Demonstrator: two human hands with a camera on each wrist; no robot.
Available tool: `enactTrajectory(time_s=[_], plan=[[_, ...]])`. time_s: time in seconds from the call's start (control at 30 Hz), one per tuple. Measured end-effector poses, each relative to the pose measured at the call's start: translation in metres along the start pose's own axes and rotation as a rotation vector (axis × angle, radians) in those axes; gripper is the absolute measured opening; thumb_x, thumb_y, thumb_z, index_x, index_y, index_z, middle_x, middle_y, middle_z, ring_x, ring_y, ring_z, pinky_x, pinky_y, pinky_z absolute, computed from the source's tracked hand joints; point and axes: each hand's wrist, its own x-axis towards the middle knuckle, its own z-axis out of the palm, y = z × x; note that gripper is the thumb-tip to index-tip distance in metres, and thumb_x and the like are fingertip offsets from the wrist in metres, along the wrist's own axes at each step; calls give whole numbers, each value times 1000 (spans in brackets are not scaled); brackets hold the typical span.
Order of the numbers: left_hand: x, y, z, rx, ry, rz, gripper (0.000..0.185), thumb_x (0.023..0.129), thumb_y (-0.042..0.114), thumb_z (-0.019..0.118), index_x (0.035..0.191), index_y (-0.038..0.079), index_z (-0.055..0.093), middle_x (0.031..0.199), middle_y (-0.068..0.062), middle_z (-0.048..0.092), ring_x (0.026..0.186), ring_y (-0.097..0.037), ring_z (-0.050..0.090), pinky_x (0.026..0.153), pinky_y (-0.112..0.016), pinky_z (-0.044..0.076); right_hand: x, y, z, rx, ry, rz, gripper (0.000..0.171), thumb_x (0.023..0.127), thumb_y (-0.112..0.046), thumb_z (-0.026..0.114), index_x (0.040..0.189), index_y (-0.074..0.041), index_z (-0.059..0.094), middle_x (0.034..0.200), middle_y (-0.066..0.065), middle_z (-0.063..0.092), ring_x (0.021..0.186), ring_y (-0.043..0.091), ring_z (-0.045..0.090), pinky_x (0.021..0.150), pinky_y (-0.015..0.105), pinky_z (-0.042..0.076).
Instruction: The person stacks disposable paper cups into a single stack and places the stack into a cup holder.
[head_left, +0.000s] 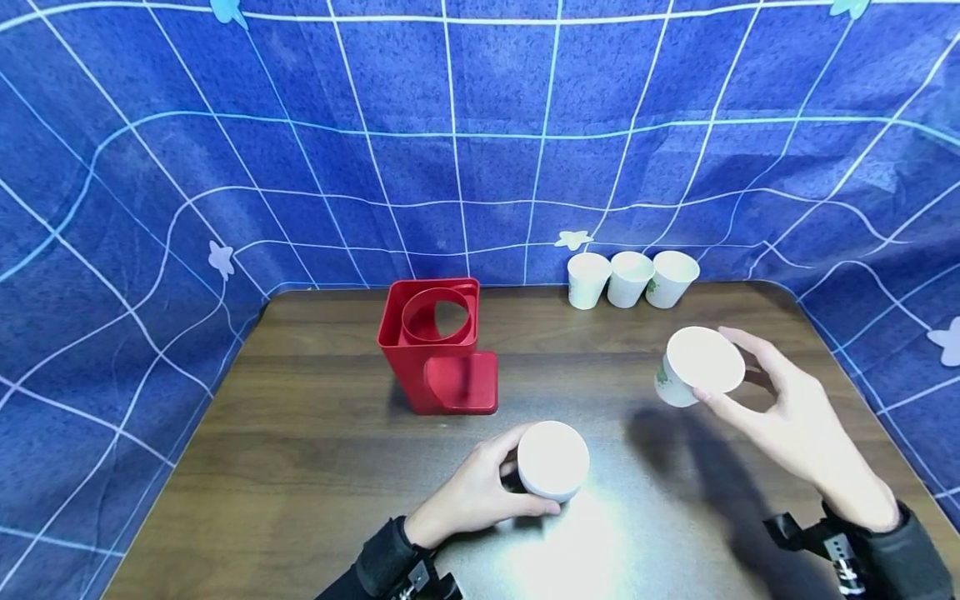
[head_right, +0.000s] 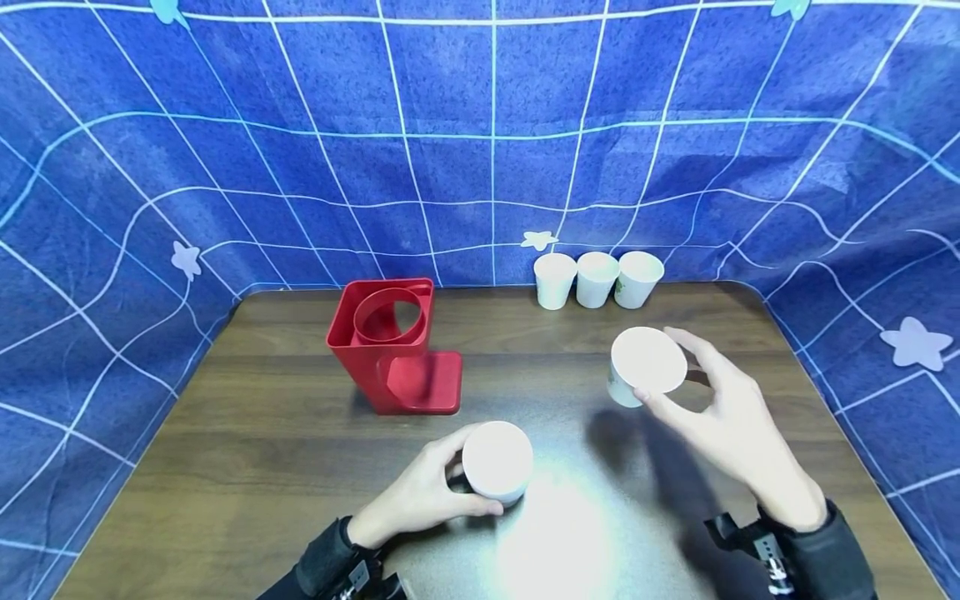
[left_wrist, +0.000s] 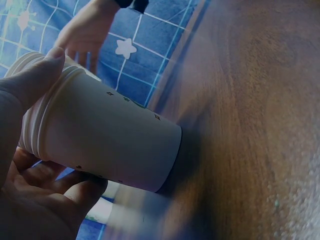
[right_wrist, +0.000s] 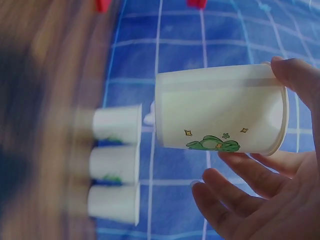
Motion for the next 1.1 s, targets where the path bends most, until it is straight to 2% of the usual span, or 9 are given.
enactTrajectory(time_s=[0.13,0.3,0.37,0.7,0.93,1.1], plan=[[0,0,0,0,3,-22,79,77,18,92,146,27,53,141,4,61,126,-14,61,106,-24,51,3,-16,9,12,-34,-101,82,74,2,89,146,-19,56,132,-22,60,109,-14,58,92,1,43],[0,-2,-1,18,8,14,79,78,19,92,146,23,53,140,1,62,125,-14,61,105,-24,52,8,-34,21,16,-81,-186,86,68,0,92,145,-15,57,126,-1,68,112,-10,57,95,3,43],[0,-2,-1,20,11,21,79,78,20,92,146,22,53,140,0,62,125,-14,61,105,-24,52,11,-41,27,27,-110,-214,87,67,-3,93,145,-14,57,125,3,69,113,-9,57,96,4,43],[0,-1,-1,10,7,5,79,76,16,93,145,23,54,138,3,63,123,-15,62,106,-24,51,18,-74,47,81,-238,-332,89,68,-11,95,147,-12,54,136,1,66,117,1,61,97,11,47],[0,-2,-1,86,0,79,78,79,20,92,146,20,52,131,1,66,117,-14,65,100,-28,57,16,-92,53,130,-304,-364,87,71,-18,95,147,-14,54,141,1,63,125,7,60,103,13,46],[0,-2,-2,123,-5,84,77,78,21,92,143,23,52,129,4,67,118,-10,65,103,-31,55,13,-98,55,160,-356,-393,82,75,-25,94,147,-16,54,140,-1,63,127,10,60,106,17,46]])
